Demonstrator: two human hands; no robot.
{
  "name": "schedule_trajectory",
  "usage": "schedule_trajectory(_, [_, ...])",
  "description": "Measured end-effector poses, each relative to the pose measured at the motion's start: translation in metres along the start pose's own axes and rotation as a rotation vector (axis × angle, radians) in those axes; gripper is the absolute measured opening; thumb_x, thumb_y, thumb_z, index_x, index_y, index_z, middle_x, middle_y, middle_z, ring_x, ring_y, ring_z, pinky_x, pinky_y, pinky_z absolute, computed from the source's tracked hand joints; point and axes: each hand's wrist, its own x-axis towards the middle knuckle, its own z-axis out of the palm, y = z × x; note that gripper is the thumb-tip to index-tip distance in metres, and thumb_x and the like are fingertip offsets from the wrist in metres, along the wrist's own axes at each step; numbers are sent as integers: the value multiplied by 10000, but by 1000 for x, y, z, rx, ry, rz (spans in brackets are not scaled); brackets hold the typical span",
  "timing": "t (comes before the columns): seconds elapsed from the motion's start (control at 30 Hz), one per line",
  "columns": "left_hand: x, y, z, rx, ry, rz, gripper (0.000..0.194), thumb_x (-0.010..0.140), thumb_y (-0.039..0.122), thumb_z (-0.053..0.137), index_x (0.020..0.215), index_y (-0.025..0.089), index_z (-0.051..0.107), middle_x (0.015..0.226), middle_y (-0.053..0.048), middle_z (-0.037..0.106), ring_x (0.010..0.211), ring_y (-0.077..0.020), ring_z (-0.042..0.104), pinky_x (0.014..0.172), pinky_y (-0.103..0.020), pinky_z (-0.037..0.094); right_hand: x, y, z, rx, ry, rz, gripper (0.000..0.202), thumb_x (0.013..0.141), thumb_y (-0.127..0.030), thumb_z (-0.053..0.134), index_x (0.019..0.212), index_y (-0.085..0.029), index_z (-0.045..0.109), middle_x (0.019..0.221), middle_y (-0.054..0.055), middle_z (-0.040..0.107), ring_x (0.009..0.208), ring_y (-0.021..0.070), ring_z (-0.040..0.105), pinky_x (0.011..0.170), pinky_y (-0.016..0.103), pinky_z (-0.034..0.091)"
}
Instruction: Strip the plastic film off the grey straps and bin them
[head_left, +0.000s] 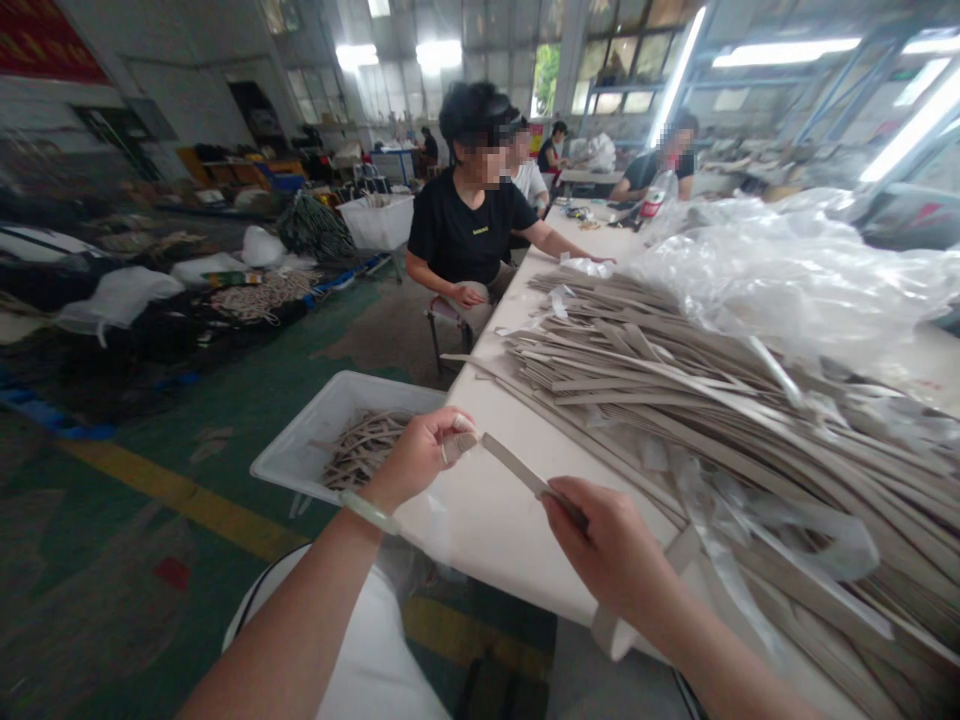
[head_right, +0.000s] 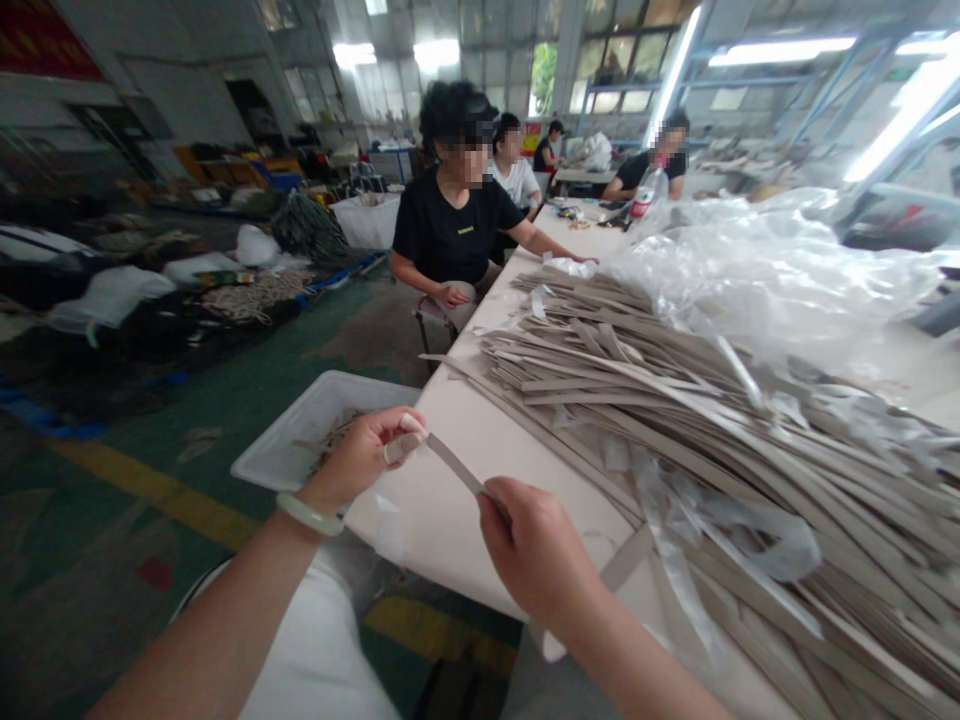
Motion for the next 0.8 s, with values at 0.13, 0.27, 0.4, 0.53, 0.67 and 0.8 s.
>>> schedule_trajectory(0.13, [0, -2, 2, -108, -4, -75, 358, 719, 456, 708, 684, 128, 568, 736, 11, 494, 516, -50, 308, 449, -187, 216, -2, -1, -5, 10, 41, -8, 264, 900, -243, 444, 643, -205, 400, 520, -62, 337, 476, 90, 318, 490, 233, 238])
schedule_trajectory(0.27, [-1, -4, 1, -267, -9, -69, 371, 686, 435, 747, 698, 130, 535, 768, 20, 464, 525, -36, 283, 459, -190, 194, -7, -1, -9, 25, 66, -10, 269, 902, -246, 456, 640, -200, 414, 509, -72, 300, 459, 82, 295, 469, 230, 221])
schedule_trajectory(0.4, [-3, -5, 2, -363, -41, -52, 378, 664, 404, 771, 679, 129, 512, 773, 20, 449, 537, -35, 297, 468, -192, 192, -10, -2, -11, 59, 35, -16, 269, 907, -252, 452, 646, -199, 420, 512, -72, 300, 459, 78, 290, 463, 227, 217])
schedule_trajectory(0.53, [-3, -2, 4, -362, -53, -65, 371, 670, 395, 766, 656, 122, 517, 765, 23, 447, 525, -27, 291, 458, -185, 186, -11, -5, -12, 83, 22, -5, 292, 911, -254, 446, 629, -202, 391, 513, -73, 287, 462, 78, 284, 462, 225, 219])
schedule_trajectory(0.67, [-3, -2, 5, -359, -75, -57, 354, 695, 383, 748, 641, 120, 518, 743, 26, 443, 515, -26, 286, 451, -183, 188, -12, -7, -12, 97, 22, 6, 290, 908, -251, 446, 628, -202, 389, 513, -71, 300, 467, 79, 291, 464, 224, 224])
schedule_trajectory(0.8, [-3, -3, 5, -355, -91, -51, 326, 715, 363, 735, 649, 121, 527, 742, 25, 434, 518, -26, 291, 449, -177, 190, -13, -7, -10, 113, 25, 20, 282, 909, -260, 446, 637, -202, 402, 514, -72, 300, 464, 80, 292, 460, 224, 222])
